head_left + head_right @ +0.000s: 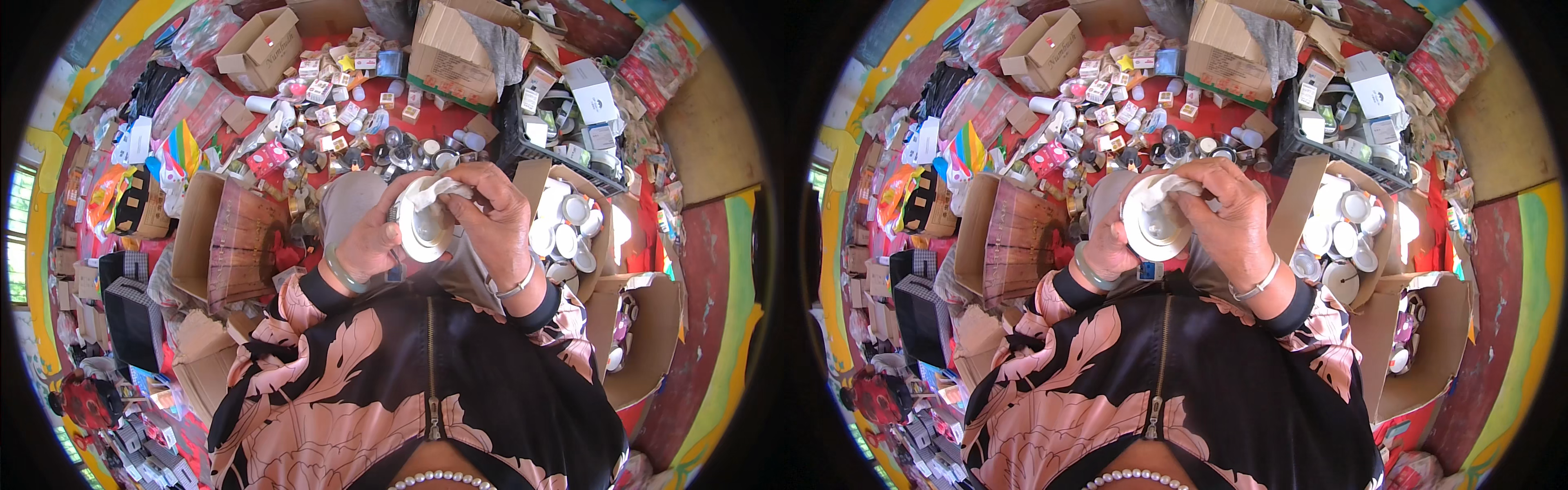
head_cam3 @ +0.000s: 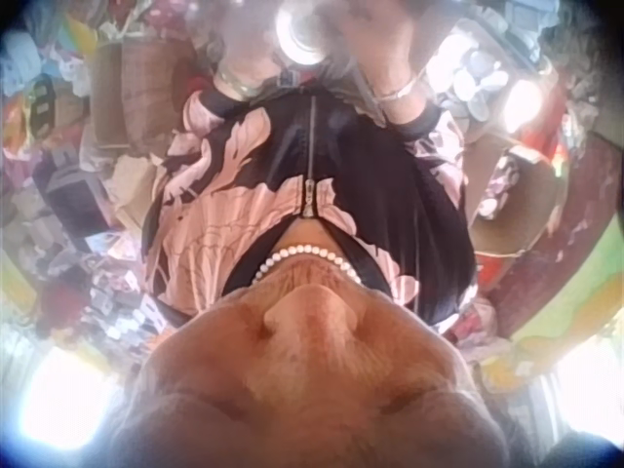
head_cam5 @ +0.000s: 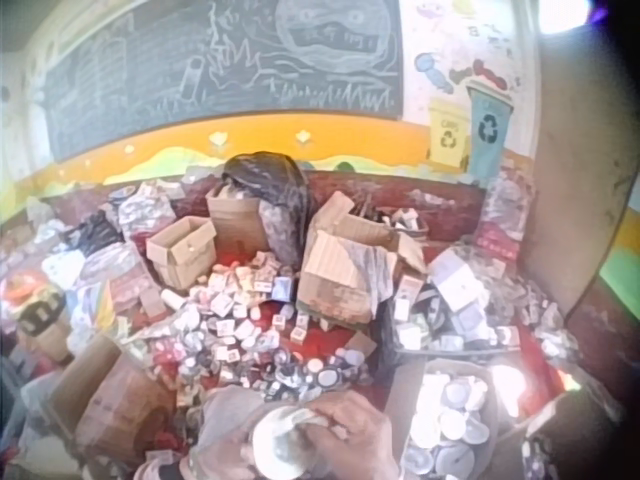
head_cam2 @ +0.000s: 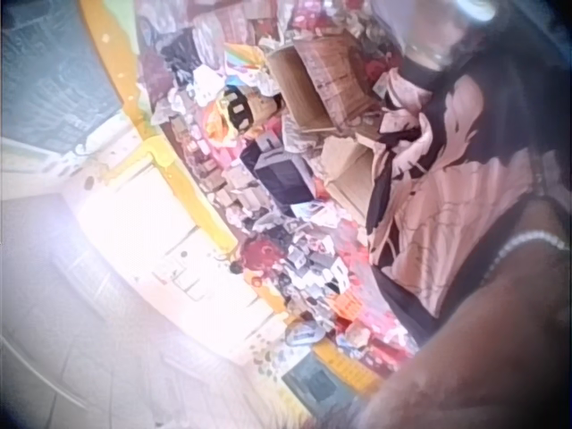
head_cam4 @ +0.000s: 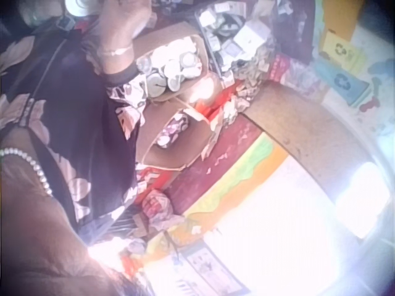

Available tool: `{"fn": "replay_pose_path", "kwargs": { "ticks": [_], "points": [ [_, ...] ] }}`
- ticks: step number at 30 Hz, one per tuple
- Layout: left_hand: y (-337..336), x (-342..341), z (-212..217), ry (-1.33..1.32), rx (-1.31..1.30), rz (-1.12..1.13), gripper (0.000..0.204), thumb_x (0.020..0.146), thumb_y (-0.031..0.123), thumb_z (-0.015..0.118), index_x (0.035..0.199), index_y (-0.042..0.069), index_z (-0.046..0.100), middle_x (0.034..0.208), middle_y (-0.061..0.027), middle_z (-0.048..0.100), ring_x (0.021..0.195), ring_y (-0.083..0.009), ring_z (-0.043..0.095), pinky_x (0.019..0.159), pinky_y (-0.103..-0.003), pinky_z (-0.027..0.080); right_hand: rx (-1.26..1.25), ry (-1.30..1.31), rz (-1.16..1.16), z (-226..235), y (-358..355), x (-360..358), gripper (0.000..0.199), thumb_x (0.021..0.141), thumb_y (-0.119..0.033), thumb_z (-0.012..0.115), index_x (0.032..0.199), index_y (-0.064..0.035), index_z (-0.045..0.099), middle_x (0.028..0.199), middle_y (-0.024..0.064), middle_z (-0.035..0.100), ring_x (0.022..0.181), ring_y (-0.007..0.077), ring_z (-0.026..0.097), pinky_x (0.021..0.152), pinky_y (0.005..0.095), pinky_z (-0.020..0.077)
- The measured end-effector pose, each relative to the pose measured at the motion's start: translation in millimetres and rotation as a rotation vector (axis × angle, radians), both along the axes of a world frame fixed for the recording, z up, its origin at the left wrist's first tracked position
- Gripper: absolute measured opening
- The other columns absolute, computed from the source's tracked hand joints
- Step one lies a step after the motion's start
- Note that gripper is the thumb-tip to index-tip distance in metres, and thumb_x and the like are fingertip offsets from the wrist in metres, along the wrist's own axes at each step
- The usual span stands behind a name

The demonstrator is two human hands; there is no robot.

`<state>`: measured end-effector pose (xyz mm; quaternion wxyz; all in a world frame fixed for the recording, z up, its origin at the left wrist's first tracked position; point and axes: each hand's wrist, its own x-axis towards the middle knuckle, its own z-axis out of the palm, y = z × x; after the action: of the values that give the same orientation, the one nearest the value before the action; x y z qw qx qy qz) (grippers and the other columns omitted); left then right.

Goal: The person sits on the floor and cleans a white circular electronic device with a cloth. They wipe the top surface, the sides, and the bottom of the device, turning it over to clean all parts. The person also wipes a small white rectangular object and places the cleaned items into a cardboard box.

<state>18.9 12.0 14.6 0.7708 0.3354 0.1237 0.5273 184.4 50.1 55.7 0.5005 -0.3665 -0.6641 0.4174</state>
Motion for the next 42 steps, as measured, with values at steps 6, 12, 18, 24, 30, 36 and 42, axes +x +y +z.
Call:
{"fn": "replay_pose_path", "kwargs": {
  "ticks": [6,12,18,24,30,36,42],
  "points": [
    [-1,0,-18,0.114,-0.037,-0.002,0.076,0.081,0.041,0.066,0.137,0.007,0.027,0.126,-0.0085,0.045,0.114,-0.0196,0.05,0.091,-0.032,0.045,0.294,-0.11,0.097,12,-1,-12,0.028,0.067,0.005,0.066,0.092,-0.0071,0.064,0.095,0.0099,0.062,0.083,0.0251,0.061,0.07,0.0312,0.0496],
    [1,-3,-16,-0.069,-0.146,0.048,0.074,0.08,0.052,0.061,0.131,0.005,0.036,0.119,-0.0086,0.051,0.11,-0.0195,0.053,0.092,-0.035,0.045,0.123,-0.187,0.242,15,-16,-9,0.028,0.065,0.007,0.065,0.091,-0.0059,0.061,0.09,0.009,0.062,0.086,0.0268,0.06,0.074,0.0344,0.0478],
    [13,-11,-15,0.011,-0.04,0.072,0.082,0.075,0.059,0.062,0.131,0.004,0.038,0.122,-0.0123,0.051,0.111,-0.023,0.052,0.097,-0.037,0.041,0.489,-0.238,0.359,-2,-11,3,0.032,0.06,0.009,0.063,0.088,-0.0061,0.061,0.091,0.0066,0.062,0.083,0.0261,0.06,0.074,0.0351,0.0479],
    [-1,0,-22,0.099,-0.092,0.083,0.071,0.081,0.048,0.062,0.131,0.005,0.036,0.123,-0.0065,0.047,0.113,-0.0181,0.048,0.095,-0.033,0.041,0.561,-0.165,0.248,12,-2,-13,0.03,0.058,0.008,0.064,0.085,-0.0055,0.062,0.091,0.0067,0.063,0.082,0.0263,0.06,0.072,0.0343,0.0481],
    [1,-10,-19,0.038,-0.07,0.078,0.085,0.074,0.061,0.062,0.133,0.006,0.035,0.123,-0.0067,0.047,0.112,-0.0173,0.048,0.095,-0.032,0.041,0.632,-0.204,0.304,5,-13,-6,0.03,0.058,0.008,0.064,0.085,-0.005,0.062,0.09,0.0083,0.061,0.081,0.0259,0.06,0.069,0.034,0.0492],
    [-9,5,-18,-0.057,-0.069,-0.013,0.081,0.076,0.048,0.067,0.135,0.007,0.032,0.129,-0.0065,0.045,0.118,-0.0217,0.046,0.098,-0.039,0.04,0.652,-0.189,0.11,10,11,-16,0.026,0.059,0.009,0.059,0.081,-0.0064,0.061,0.086,0.0079,0.062,0.081,0.0271,0.06,0.07,0.0347,0.0493],
    [0,-2,-1,0.007,-0.057,-0.037,0.103,0.06,0.065,0.071,0.134,0.004,0.033,0.122,-0.0197,0.051,0.111,-0.0303,0.054,0.083,-0.045,0.053,0.243,-0.248,-0.017,-5,34,9,0.027,0.063,0.011,0.059,0.084,-0.0052,0.062,0.088,0.0098,0.062,0.081,0.0264,0.06,0.072,0.033,0.0502]
  ]
}}
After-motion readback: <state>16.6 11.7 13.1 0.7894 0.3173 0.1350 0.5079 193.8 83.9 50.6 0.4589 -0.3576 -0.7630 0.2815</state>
